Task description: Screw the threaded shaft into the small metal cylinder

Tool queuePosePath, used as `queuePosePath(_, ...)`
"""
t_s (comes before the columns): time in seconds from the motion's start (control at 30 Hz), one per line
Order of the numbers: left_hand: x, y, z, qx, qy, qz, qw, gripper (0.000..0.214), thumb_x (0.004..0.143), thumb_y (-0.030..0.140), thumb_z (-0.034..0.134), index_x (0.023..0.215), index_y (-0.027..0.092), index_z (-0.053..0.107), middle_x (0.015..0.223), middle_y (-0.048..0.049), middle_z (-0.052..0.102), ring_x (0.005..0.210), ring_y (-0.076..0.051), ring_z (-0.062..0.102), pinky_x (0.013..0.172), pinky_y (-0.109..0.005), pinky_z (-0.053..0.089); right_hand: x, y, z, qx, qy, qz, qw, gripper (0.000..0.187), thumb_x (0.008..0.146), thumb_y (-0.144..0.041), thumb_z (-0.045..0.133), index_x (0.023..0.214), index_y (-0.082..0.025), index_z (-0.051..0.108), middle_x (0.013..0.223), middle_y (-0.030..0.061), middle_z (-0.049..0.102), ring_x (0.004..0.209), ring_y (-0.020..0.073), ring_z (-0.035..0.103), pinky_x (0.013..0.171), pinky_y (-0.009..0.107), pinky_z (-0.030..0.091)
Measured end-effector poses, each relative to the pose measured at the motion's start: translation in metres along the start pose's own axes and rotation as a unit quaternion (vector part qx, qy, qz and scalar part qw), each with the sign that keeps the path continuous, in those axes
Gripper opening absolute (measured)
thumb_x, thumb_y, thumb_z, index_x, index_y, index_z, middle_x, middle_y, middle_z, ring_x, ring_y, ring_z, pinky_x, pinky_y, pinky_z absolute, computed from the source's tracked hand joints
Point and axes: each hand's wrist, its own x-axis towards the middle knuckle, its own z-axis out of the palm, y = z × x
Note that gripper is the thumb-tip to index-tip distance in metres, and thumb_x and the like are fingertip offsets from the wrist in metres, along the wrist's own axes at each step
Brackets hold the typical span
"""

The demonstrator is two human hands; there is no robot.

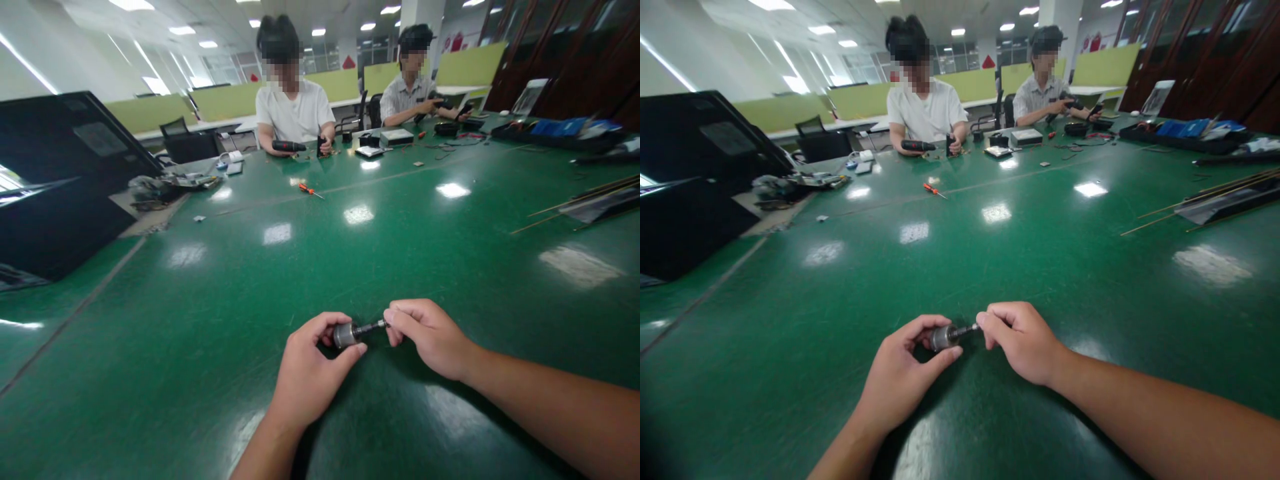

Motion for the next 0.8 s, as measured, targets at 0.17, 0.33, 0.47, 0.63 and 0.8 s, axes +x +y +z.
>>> queuePosePath(0.17,0.001,-0.002,-0.002,-0.051,0.001,-0.018,0.999,0.023,0.079,0.031,0.074,0.096,0.022,0.06,0.087,0.0002,0.069,0.081,-0.019,0.066,0.076,-0.032,0.049,0.003,0.002,0.002,0.099,0.016,-0.002,0.995,0.054,0.098,-0.049,0.045,0.052,-0.021,0.046,0.054,0.0014,0.058,0.058,0.0149,0.052,0.065,0.028,0.04)
queuePosePath(0.33,0.003,-0.005,-0.001,-0.129,0.028,-0.016,0.991,0.027,0.079,0.026,0.073,0.095,0.02,0.052,0.095,-0.0027,0.069,0.088,-0.019,0.068,0.082,-0.032,0.051,0.004,0.004,0.005,0.074,-0.025,-0.008,0.997,0.06,0.097,-0.059,0.043,0.052,-0.02,0.049,0.053,0.0004,0.055,0.057,0.0145,0.052,0.063,0.028,0.04)
queuePosePath(0.47,0.003,0.0,0.0,-0.109,0.028,-0.012,0.994,0.027,0.081,0.028,0.07,0.104,0.018,0.059,0.102,-0.0067,0.071,0.095,-0.022,0.068,0.09,-0.038,0.051,0.004,0.006,0.006,0.048,-0.029,-0.025,0.998,0.062,0.099,-0.059,0.04,0.053,-0.019,0.052,0.054,0.0003,0.056,0.057,0.0141,0.053,0.064,0.028,0.04)
queuePosePath(0.63,-0.012,0.021,-0.017,0.008,0.061,-0.019,0.998,0.026,0.081,0.035,0.07,0.103,0.02,0.068,0.104,-0.0068,0.074,0.095,-0.025,0.069,0.092,-0.044,0.051,0.005,0.009,0.007,0.023,-0.027,-0.03,0.999,0.064,0.101,-0.058,0.038,0.055,-0.018,0.055,0.055,0.0003,0.057,0.058,0.0138,0.054,0.065,0.027,0.039)
queuePosePath(0.8,-0.079,0.001,-0.066,0.146,0.099,-0.009,0.984,0.028,0.077,0.047,0.074,0.098,0.029,0.071,0.1,-0.0015,0.075,0.094,-0.027,0.071,0.09,-0.042,0.057,0.005,0.009,0.009,0.008,-0.029,-0.031,0.999,0.062,0.102,-0.054,0.037,0.056,-0.017,0.056,0.056,0.0004,0.055,0.059,0.0141,0.053,0.064,0.027,0.039)
